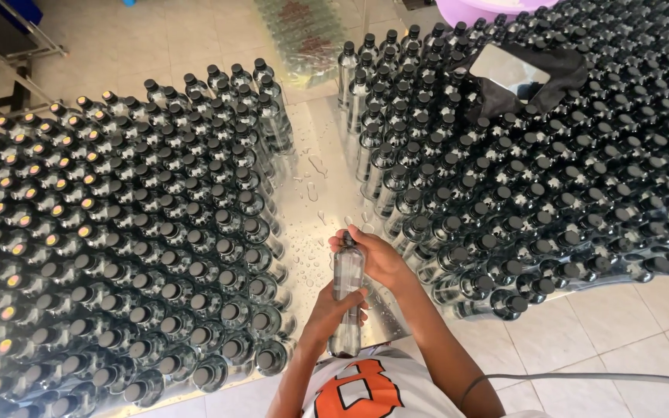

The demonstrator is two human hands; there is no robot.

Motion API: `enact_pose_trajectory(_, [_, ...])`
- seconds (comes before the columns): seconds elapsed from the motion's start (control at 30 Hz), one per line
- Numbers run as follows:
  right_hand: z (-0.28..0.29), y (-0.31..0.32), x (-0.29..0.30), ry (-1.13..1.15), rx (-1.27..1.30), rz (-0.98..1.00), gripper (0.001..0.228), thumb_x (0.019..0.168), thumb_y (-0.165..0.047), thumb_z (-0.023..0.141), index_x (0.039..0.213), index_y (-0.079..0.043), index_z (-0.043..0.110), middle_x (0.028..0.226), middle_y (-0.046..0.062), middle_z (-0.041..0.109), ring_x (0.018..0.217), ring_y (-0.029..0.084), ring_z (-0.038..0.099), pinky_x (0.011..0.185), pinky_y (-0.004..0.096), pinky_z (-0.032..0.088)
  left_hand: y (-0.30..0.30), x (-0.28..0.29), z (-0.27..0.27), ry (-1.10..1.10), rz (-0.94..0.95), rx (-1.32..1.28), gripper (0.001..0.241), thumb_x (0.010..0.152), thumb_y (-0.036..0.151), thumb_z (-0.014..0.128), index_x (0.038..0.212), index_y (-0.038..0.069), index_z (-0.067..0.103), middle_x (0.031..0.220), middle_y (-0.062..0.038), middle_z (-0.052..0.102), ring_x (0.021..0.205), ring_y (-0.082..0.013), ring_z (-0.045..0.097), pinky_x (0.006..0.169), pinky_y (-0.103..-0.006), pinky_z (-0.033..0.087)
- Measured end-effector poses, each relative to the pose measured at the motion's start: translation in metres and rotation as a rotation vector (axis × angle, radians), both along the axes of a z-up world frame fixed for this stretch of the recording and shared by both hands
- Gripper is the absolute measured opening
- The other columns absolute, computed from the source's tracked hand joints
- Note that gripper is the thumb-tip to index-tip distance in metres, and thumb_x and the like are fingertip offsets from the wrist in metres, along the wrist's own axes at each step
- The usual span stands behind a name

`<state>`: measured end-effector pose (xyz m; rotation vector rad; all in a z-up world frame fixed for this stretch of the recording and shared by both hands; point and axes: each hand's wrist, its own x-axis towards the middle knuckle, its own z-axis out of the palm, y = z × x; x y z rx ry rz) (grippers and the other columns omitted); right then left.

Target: Manually screwing plastic caps onto water bottles and organizing them on a production table.

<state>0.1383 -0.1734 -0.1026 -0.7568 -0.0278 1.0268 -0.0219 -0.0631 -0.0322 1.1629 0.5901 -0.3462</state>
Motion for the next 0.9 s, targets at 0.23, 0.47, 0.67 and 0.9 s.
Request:
enact_pose_trajectory(0.23, [0.019, 0.000, -0.011, -0.036, -0.092, -0.076, 0.039, 0.103, -0.039, 0.072, 0.119, -0.004, 0.073, 0.114, 0.015, 0.077, 0.108, 0.026, 0.075, 0.102, 0.040, 0.060, -0.001, -0.001, 0.007, 0.031, -0.012, 0.037, 0.048, 0.089, 0.032, 0.082, 0.125, 0.004, 0.066, 0.092, -0.016, 0.075, 0.069, -0.0249, 0.070, 0.067, -0.0379, 0.060])
enact_pose_trajectory(0.47, [0.006, -0.004, -0.006, -0.003, 0.226, 0.032, 0.079, 0.110, -0.056, 0.049, 0.158, 0.007, 0.051, 0.155, 0.027, 0.060, 0.146, 0.037, 0.058, 0.120, 0.054, 0.050, 0.006, -0.011, 0.009, -0.125, -0.068, -0.381, 0.045, 0.101, 0.024, 0.070, 0.136, -0.002, 0.059, 0.088, -0.015, 0.072, 0.068, -0.0238, 0.069, 0.066, -0.0379, 0.059])
enact_pose_trajectory(0.67, [-0.020, -0.001, -0.006, 0.154, 0.545, 0.076, 0.063, 0.118, -0.048, 0.047, 0.152, 0.004, 0.059, 0.159, 0.028, 0.056, 0.152, 0.040, 0.051, 0.125, 0.058, 0.044, 0.006, -0.012, -0.020, -0.156, -0.071, -0.626, 0.060, 0.102, 0.029, 0.071, 0.150, -0.003, 0.055, 0.092, -0.012, 0.074, 0.071, -0.0218, 0.072, 0.069, -0.0369, 0.062])
enact_pose_trajectory(0.9, [-0.009, -0.001, -0.001, 0.255, 0.442, 0.115, 0.032, 0.112, -0.037, 0.065, 0.118, -0.006, 0.071, 0.133, 0.015, 0.075, 0.126, 0.028, 0.073, 0.115, 0.048, 0.057, 0.009, -0.010, -0.026, -0.182, -0.036, -0.661, 0.061, 0.103, 0.027, 0.070, 0.153, -0.005, 0.053, 0.095, -0.013, 0.076, 0.074, -0.0223, 0.074, 0.069, -0.0369, 0.065])
